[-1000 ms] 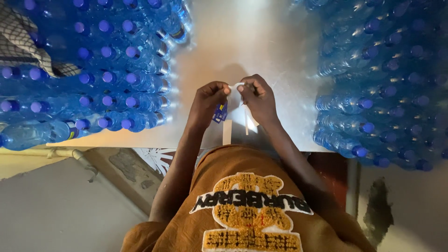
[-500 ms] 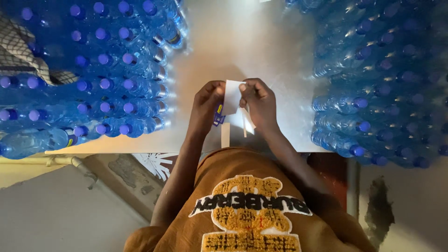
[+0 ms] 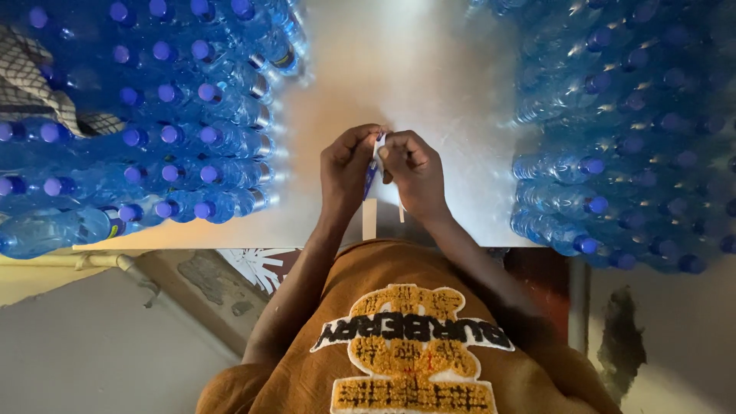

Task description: Applying labels to plastic water bottles and organizing them on a production table

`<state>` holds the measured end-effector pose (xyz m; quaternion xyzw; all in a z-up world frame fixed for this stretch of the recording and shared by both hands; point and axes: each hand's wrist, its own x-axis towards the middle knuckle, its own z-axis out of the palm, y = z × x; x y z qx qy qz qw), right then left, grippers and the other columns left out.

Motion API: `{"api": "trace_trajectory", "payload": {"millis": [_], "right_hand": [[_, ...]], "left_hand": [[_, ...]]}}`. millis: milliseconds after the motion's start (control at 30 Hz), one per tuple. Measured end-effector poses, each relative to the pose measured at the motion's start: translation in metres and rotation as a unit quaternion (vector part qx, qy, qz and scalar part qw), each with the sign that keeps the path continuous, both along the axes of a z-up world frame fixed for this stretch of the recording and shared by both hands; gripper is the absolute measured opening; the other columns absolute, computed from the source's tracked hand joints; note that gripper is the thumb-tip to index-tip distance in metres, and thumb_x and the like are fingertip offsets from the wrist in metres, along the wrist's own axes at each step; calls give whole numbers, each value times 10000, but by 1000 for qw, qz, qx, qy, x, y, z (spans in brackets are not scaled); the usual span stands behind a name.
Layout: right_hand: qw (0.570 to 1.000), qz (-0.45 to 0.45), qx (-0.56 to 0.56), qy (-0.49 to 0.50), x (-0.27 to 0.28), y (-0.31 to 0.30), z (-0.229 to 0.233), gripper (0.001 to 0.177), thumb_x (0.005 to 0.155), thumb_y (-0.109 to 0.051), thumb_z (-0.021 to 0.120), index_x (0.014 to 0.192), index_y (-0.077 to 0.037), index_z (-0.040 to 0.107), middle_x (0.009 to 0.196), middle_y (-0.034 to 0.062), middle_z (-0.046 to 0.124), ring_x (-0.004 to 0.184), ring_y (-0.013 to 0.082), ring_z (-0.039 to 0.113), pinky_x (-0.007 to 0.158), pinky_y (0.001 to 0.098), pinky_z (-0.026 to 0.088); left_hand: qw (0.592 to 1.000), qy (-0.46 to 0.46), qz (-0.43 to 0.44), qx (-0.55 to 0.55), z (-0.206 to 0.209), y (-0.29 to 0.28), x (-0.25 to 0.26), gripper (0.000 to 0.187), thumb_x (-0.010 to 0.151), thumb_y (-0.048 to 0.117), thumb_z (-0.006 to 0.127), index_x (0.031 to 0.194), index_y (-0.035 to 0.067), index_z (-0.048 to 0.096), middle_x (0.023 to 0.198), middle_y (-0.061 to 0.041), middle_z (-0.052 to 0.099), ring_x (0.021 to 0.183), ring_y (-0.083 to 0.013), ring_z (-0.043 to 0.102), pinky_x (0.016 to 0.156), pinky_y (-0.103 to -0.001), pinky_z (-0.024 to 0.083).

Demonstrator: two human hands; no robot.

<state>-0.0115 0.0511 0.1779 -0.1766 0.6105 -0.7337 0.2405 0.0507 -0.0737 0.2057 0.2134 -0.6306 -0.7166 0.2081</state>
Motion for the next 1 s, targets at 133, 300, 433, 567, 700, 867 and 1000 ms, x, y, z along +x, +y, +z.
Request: {"api": "trace_trajectory", "payload": {"millis": [133, 300, 433, 567, 700, 867, 1000], "right_hand": [[997, -64, 7, 40, -1, -3, 9, 99, 1149, -30, 654, 1077, -18, 720, 763, 95, 661, 672, 148, 694, 792, 354, 621], [997, -74, 6, 13, 0, 5, -11, 56, 1130, -38, 675, 1090, -21, 711, 746, 104, 673, 631, 165, 693, 704, 351, 595], [989, -143, 2, -34, -23, 29, -17, 153, 1006, -4, 677, 1122, -89, 625, 854, 21, 601, 662, 137, 703, 713, 288, 569], [977, -213, -9, 3, -48, 57, 17, 70, 1098, -92, 658, 1079, -89, 591, 801, 41, 523, 654, 139, 652, 639, 291, 580], [985, -137, 71, 83, -54, 85, 21, 103, 1146, -101, 700, 1123, -17, 645, 707, 71, 562, 691, 146, 643, 682, 314, 551], [951, -44, 200, 233, -46, 86, 32, 43, 1124, -36, 752, 1098, -65, 770, 830, 84, 620, 699, 167, 610, 537, 283, 462], [977, -65, 122, 164, -34, 81, 34, 140, 1191, -93, 627, 1177, 7, 723, 967, 195, 682, 881, 272, 730, 768, 420, 642]], "left_hand": [[994, 43, 8, 99, -10, 16, -3, 344, 1042, 185, 809, 1279, -17, 662, 879, -110, 715, 709, -123, 618, 648, -289, 559], [985, 40, 48, 162, -3, 11, -5, 282, 1047, 231, 821, 1068, 56, 602, 796, -50, 626, 659, -108, 584, 581, -276, 495], [995, -80, 40, -32, -82, -10, 0, 216, 1068, 251, 775, 1038, 112, 613, 825, -60, 665, 780, -209, 652, 713, -339, 477], [862, -318, -259, -298, -163, 4, 25, 376, 965, 246, 838, 1316, 235, 704, 1338, -130, 774, 1305, -407, 724, 1089, -584, 561], [881, -275, -263, -280, -77, 8, 9, 362, 1040, 229, 769, 1392, 167, 714, 1371, -143, 760, 1284, -402, 735, 1065, -544, 572], [965, -4, -176, -195, 12, 5, -25, 105, 1057, 242, 805, 1093, 145, 821, 1046, -65, 769, 1000, -282, 758, 905, -384, 613], [975, -20, -181, -127, -2, 21, -31, 89, 1073, 215, 781, 1088, 136, 819, 892, -73, 705, 734, -161, 630, 684, -348, 561]]}}
